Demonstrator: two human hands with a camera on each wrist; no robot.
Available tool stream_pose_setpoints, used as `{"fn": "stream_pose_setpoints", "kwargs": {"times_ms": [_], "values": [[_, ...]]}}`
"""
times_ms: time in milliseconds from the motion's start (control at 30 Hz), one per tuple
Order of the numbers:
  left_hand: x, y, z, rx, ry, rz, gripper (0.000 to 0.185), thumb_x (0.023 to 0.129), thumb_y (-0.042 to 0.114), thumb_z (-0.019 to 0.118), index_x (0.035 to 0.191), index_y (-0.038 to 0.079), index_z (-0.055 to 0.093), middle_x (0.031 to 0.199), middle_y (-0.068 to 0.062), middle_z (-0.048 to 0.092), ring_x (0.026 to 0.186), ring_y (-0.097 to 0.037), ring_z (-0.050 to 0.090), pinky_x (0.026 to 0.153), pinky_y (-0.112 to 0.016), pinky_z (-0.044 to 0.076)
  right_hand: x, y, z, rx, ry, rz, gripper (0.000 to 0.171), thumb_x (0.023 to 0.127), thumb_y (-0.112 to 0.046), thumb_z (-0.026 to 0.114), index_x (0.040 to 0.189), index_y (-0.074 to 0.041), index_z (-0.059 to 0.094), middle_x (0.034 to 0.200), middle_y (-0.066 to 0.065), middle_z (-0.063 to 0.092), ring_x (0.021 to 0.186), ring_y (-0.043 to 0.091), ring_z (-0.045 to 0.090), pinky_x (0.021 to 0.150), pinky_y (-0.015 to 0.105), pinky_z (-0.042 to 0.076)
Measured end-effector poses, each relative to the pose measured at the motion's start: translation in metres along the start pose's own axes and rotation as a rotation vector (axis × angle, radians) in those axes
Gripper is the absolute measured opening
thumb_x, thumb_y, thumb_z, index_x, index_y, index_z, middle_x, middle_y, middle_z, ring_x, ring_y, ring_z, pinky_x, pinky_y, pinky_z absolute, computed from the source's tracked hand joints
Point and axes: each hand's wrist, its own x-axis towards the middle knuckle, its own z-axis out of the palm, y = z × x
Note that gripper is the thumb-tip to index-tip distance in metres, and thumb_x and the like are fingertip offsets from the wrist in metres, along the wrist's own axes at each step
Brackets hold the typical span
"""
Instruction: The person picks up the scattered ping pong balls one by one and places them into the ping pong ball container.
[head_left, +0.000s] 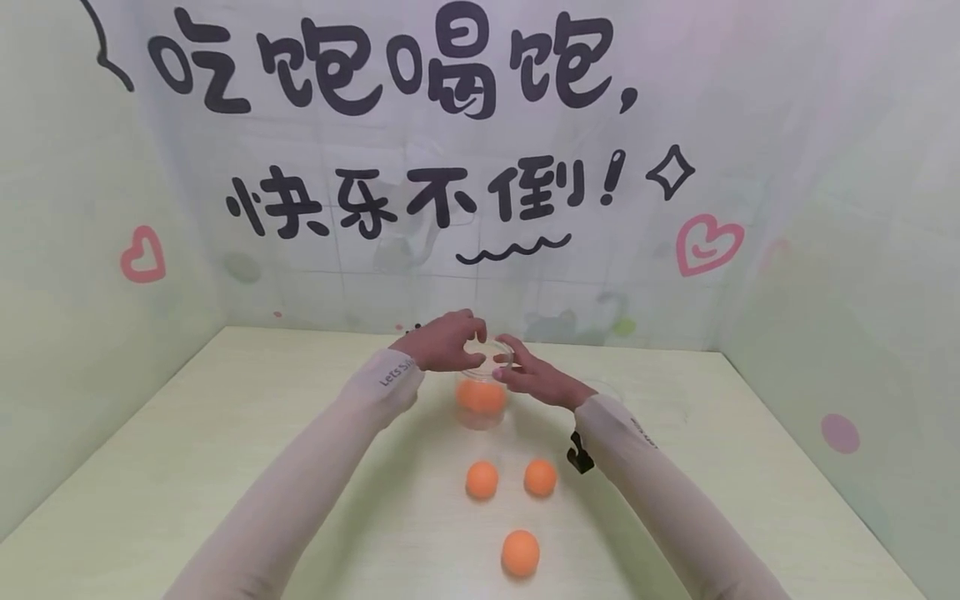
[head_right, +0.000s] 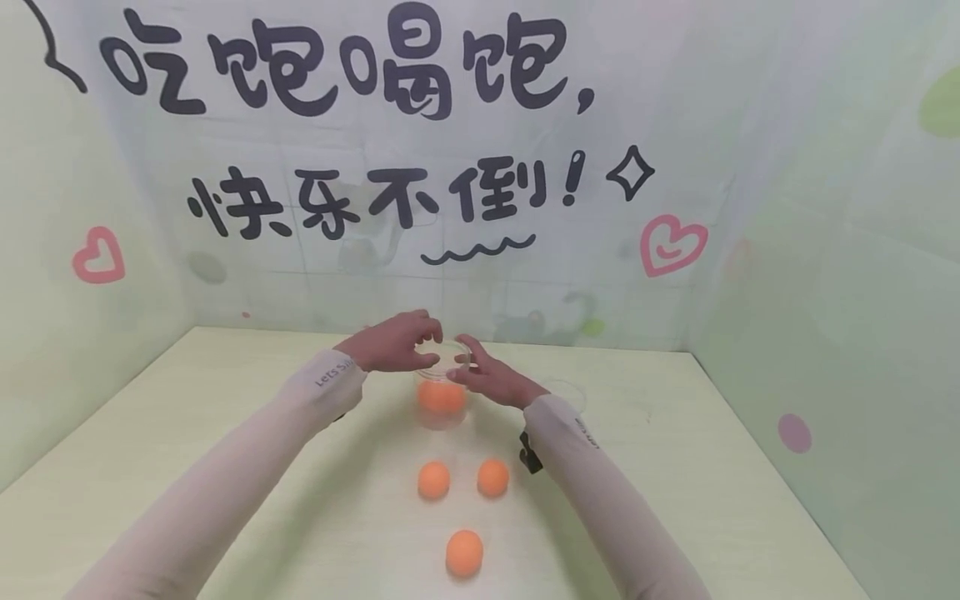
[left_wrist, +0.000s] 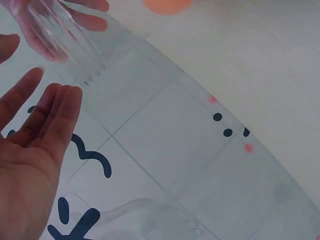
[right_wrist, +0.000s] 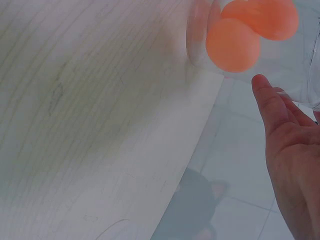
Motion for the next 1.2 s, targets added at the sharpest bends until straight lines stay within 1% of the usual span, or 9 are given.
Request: {"fn": "stream_pose_setpoints", "kwargs": {"times_ms": [167, 367, 500, 633, 800, 867, 967, 1067, 1200], "values": [[-0.007, -0.007, -0.004, -0.047, 0.012, 0.002, 0.031, 0.088, 0.028, 0.060, 0.112, 0.008, 0.061, 0.110, -0.012, 0.060, 0.101, -0.025, 0.057, 0.087, -0.040, 0.050, -0.001, -0.002, 0.001, -0.002, 0.001, -0.002, 0.070, 0.098, -0.038, 0.047, 0.152, -0.022, 0.005, 0.154, 0.018, 0.027, 0.136, 0.033, 0.039, 0.110, 0.048, 0.032], [-0.015, -0.011, -0.010, -0.037, 0.019, -0.026, 0.033, 0.087, 0.031, 0.060, 0.111, 0.008, 0.060, 0.109, -0.011, 0.060, 0.101, -0.026, 0.056, 0.088, -0.041, 0.049, 0.000, -0.001, 0.001, 0.006, 0.008, -0.011, 0.068, 0.098, -0.035, 0.048, 0.151, -0.022, 0.007, 0.152, 0.020, 0.028, 0.134, 0.034, 0.042, 0.110, 0.048, 0.033], [-0.017, -0.013, -0.013, -0.064, 0.017, -0.039, 0.036, 0.087, 0.032, 0.061, 0.112, 0.006, 0.059, 0.112, -0.014, 0.061, 0.104, -0.028, 0.056, 0.089, -0.041, 0.048, 0.001, -0.002, 0.001, 0.002, 0.011, -0.002, 0.068, 0.098, -0.036, 0.048, 0.151, -0.023, 0.007, 0.152, 0.019, 0.029, 0.134, 0.033, 0.042, 0.110, 0.048, 0.033], [-0.020, -0.016, -0.012, -0.108, 0.018, -0.083, 0.043, 0.086, 0.034, 0.064, 0.118, 0.006, 0.056, 0.116, -0.014, 0.059, 0.106, -0.028, 0.056, 0.090, -0.043, 0.048, 0.001, -0.002, 0.002, -0.005, 0.014, 0.003, 0.068, 0.098, -0.036, 0.048, 0.151, -0.023, 0.007, 0.152, 0.018, 0.029, 0.134, 0.033, 0.042, 0.110, 0.049, 0.033], [-0.021, -0.024, 0.000, -0.226, 0.047, -0.148, 0.058, 0.083, 0.038, 0.067, 0.127, 0.005, 0.049, 0.124, -0.017, 0.055, 0.112, -0.030, 0.053, 0.095, -0.051, 0.043, 0.002, 0.000, 0.002, -0.012, 0.011, -0.008, 0.069, 0.098, -0.037, 0.048, 0.151, -0.021, 0.006, 0.152, 0.019, 0.029, 0.133, 0.034, 0.042, 0.109, 0.050, 0.033], [-0.021, -0.027, 0.007, -0.299, 0.068, -0.152, 0.062, 0.082, 0.037, 0.069, 0.129, 0.004, 0.046, 0.126, -0.018, 0.053, 0.114, -0.031, 0.052, 0.096, -0.051, 0.042, 0.001, 0.001, 0.002, -0.012, 0.009, -0.011, 0.069, 0.098, -0.036, 0.047, 0.151, -0.020, 0.006, 0.152, 0.020, 0.029, 0.134, 0.034, 0.042, 0.109, 0.050, 0.033], [-0.019, -0.031, 0.019, -0.410, 0.091, -0.135, 0.068, 0.081, 0.035, 0.070, 0.134, 0.003, 0.042, 0.129, -0.019, 0.049, 0.117, -0.032, 0.049, 0.096, -0.046, 0.045, 0.002, 0.000, 0.001, -0.010, 0.012, -0.008, 0.068, 0.099, -0.035, 0.047, 0.151, -0.022, 0.006, 0.152, 0.020, 0.028, 0.134, 0.034, 0.042, 0.110, 0.050, 0.032], [-0.017, -0.033, 0.031, -0.502, 0.094, -0.146, 0.074, 0.081, 0.036, 0.071, 0.139, 0.006, 0.037, 0.134, -0.017, 0.045, 0.121, -0.031, 0.046, 0.098, -0.045, 0.045, 0.001, 0.000, 0.002, -0.010, 0.018, -0.009, 0.068, 0.099, -0.035, 0.047, 0.151, -0.022, 0.007, 0.152, 0.019, 0.029, 0.134, 0.034, 0.041, 0.110, 0.050, 0.032], [-0.015, -0.036, 0.046, -0.581, 0.088, -0.167, 0.083, 0.080, 0.041, 0.072, 0.146, 0.012, 0.031, 0.143, -0.016, 0.039, 0.127, -0.032, 0.043, 0.097, -0.047, 0.045, 0.002, 0.001, 0.004, 0.008, 0.023, -0.014, 0.068, 0.098, -0.035, 0.048, 0.151, -0.022, 0.007, 0.152, 0.020, 0.029, 0.135, 0.034, 0.039, 0.109, 0.050, 0.033]]}}
